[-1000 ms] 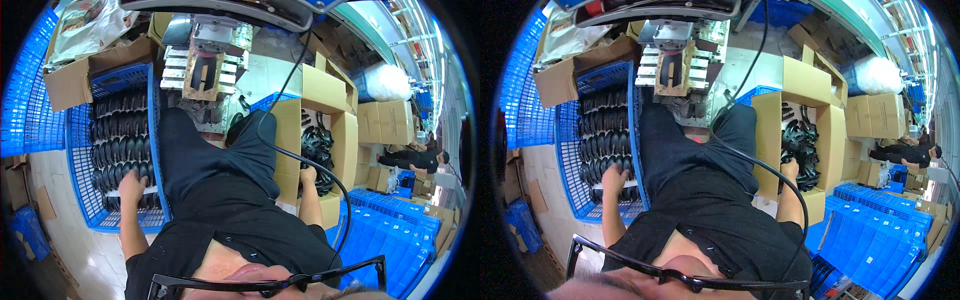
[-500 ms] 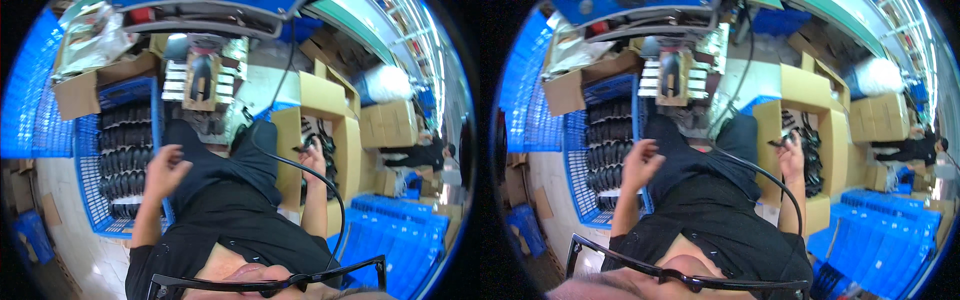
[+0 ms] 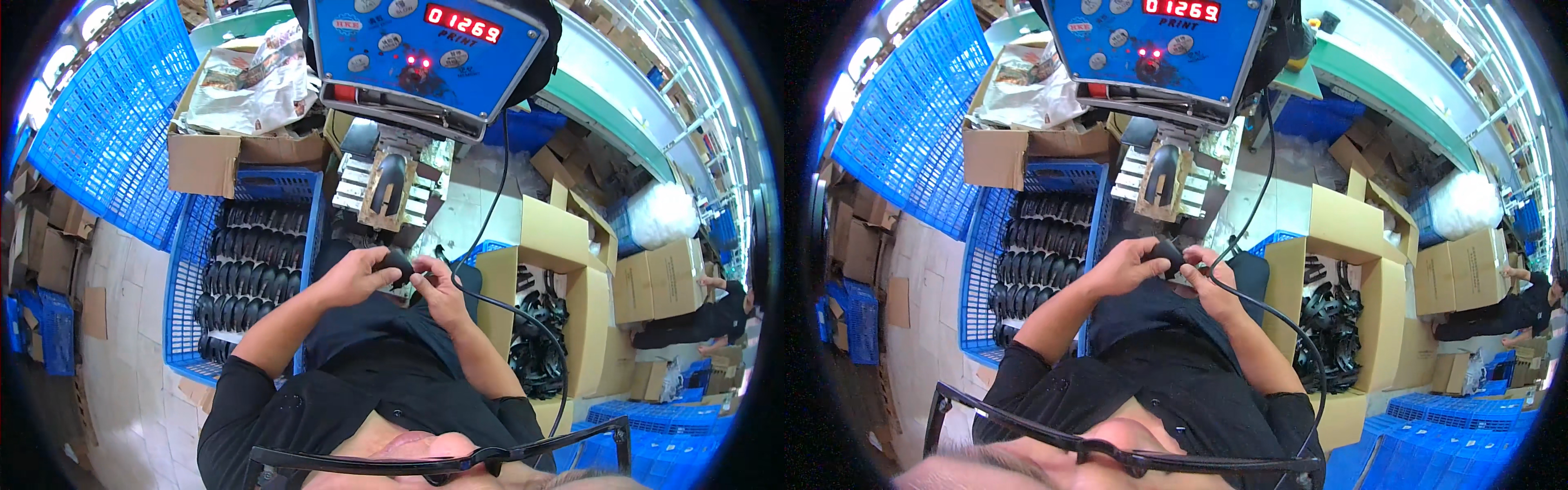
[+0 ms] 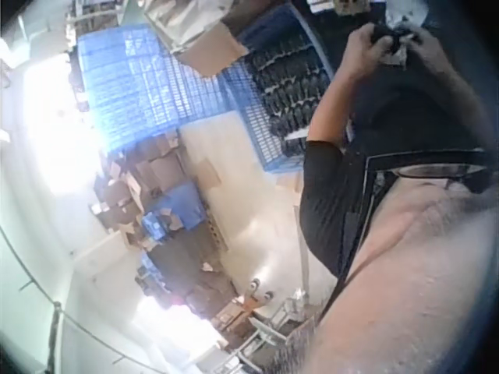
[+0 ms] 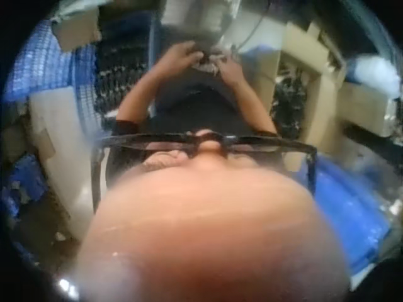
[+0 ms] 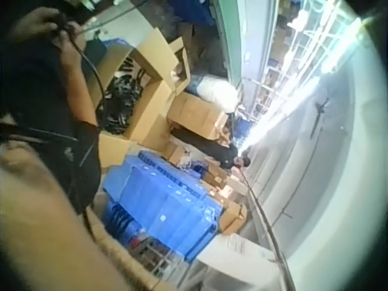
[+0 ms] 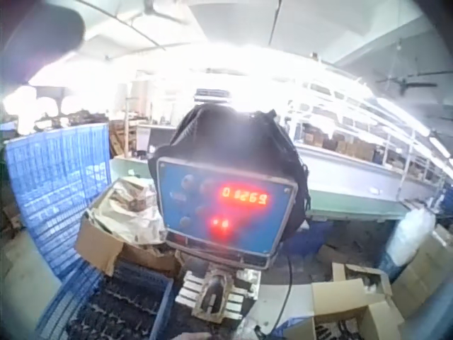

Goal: Assembling and processing electronic parts using a manual press machine in a factory setting.

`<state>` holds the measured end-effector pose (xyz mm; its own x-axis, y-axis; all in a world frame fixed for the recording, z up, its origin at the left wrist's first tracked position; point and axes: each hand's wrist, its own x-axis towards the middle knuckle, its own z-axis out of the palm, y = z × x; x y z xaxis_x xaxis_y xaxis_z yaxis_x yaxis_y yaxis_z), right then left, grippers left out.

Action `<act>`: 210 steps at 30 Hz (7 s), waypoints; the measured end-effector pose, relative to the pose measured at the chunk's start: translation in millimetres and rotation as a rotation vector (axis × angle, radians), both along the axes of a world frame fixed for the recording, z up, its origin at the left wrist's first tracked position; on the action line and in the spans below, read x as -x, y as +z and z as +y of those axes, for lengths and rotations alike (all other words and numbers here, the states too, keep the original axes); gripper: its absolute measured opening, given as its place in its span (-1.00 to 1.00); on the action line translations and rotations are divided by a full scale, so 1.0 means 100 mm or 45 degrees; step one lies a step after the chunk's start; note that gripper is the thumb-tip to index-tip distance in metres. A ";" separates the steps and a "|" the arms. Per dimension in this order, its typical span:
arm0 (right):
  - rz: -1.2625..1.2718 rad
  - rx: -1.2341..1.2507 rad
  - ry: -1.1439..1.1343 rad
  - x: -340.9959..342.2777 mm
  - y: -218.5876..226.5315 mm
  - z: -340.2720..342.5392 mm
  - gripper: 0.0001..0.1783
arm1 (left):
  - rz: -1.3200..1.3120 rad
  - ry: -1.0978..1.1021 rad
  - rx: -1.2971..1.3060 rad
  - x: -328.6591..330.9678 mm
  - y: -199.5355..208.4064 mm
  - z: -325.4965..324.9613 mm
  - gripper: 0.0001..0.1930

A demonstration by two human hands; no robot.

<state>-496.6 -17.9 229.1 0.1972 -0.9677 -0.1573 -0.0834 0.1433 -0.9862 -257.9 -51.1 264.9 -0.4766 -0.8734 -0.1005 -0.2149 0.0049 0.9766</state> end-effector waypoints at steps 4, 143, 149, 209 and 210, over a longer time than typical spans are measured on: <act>-0.003 0.148 -0.091 -0.07 0.10 -0.16 -0.73 | -0.120 0.028 0.198 0.02 0.13 -0.29 -0.68; -0.185 0.189 -0.377 -0.42 -0.13 -1.37 -0.50 | -0.700 1.076 0.160 -1.52 -0.58 0.61 -0.52; 0.219 -0.028 -0.485 0.92 -0.59 -0.74 -0.43 | -1.012 0.976 -0.195 -2.34 -1.14 1.55 -0.51; 1.773 -0.137 -1.050 3.53 -0.68 1.04 -0.67 | -0.808 0.557 0.476 -0.86 -0.93 0.72 -0.75; 1.524 -0.065 -1.106 3.59 -0.73 1.07 -0.69 | -0.791 0.545 0.489 -0.79 -0.90 0.69 -0.75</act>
<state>-855.5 89.0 156.0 -0.6957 -0.7007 0.1583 -0.6966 0.6042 -0.3868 -179.2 18.4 174.8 -0.0534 -0.9930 0.1058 -0.7709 0.1083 0.6276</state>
